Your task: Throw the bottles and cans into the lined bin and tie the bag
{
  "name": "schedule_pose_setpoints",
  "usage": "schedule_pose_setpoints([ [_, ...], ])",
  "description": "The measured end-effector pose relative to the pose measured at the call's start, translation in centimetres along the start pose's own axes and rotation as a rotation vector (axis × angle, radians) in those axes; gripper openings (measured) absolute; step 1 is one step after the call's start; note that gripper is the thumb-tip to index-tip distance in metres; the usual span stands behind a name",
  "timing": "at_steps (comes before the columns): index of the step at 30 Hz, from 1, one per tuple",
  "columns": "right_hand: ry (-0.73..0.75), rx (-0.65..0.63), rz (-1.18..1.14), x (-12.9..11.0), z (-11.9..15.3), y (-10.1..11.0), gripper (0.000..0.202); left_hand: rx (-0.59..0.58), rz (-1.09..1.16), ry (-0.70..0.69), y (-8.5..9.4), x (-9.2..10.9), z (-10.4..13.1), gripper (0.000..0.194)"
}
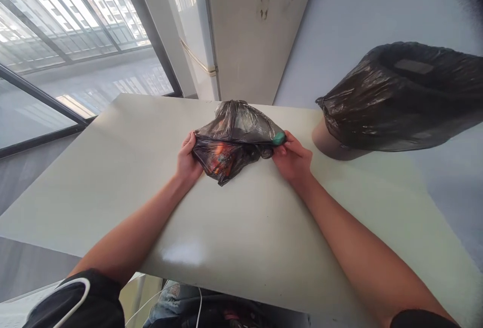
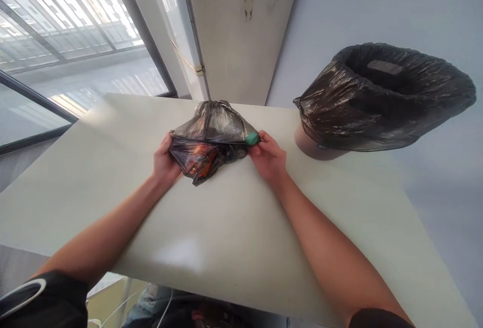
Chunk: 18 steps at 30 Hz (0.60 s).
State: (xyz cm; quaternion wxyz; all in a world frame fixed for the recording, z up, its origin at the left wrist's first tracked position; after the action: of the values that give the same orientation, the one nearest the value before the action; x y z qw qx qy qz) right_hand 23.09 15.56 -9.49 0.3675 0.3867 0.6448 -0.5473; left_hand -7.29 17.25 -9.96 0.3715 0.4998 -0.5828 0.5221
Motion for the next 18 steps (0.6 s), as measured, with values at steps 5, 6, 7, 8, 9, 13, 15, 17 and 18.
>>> schedule_pose_setpoints([
  [5,0.009,-0.068,-0.108,0.9,-0.2,-1.0,0.037,-0.123,-0.227,-0.16,-2.0,1.4,1.2,0.066],
  [6,0.006,-0.096,-0.076,1.3,-0.3,-1.3,0.041,-0.159,-0.34,-0.202,-2.4,1.7,1.5,0.066],
  [7,0.012,-0.113,-0.034,1.7,-0.3,-1.5,0.044,-0.181,-0.451,-0.241,-2.7,2.0,1.7,0.059],
  [8,0.028,-0.117,0.003,1.9,-0.4,-1.6,0.047,-0.187,-0.541,-0.275,-2.8,2.2,1.8,0.047],
  [9,0.047,-0.112,0.027,2.0,-0.4,-1.6,0.05,-0.183,-0.598,-0.299,-2.7,2.3,1.8,0.037],
  [13,0.027,-0.153,0.044,2.7,-0.3,-2.0,0.058,-0.1,-0.467,-0.289,-1.6,1.8,1.3,0.033],
  [15,-0.038,-0.21,0.087,3.4,-0.2,-2.3,0.046,-0.089,-0.316,-0.19,-1.4,0.9,1.2,0.034],
  [17,-0.093,-0.243,0.107,4.1,0.0,-2.4,0.038,-0.102,-0.163,-0.08,-1.5,0.3,1.1,0.035],
  [18,-0.106,-0.247,0.093,4.3,0.0,-2.4,0.036,-0.105,-0.088,-0.034,-1.5,0.2,1.1,0.035],
])
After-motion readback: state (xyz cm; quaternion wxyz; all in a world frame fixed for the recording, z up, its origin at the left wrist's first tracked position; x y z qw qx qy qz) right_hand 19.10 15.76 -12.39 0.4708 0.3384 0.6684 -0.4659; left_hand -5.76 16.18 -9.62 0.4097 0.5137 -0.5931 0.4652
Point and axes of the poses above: each hand's wrist, its own z-axis away from the middle knuckle, its own y-axis out of the back of the hand, x = y × z, the point moved 7 cm from there along -z, towards the middle knuckle, and after that the axes turned 15 degrees about -z, right-handed, at the moved point
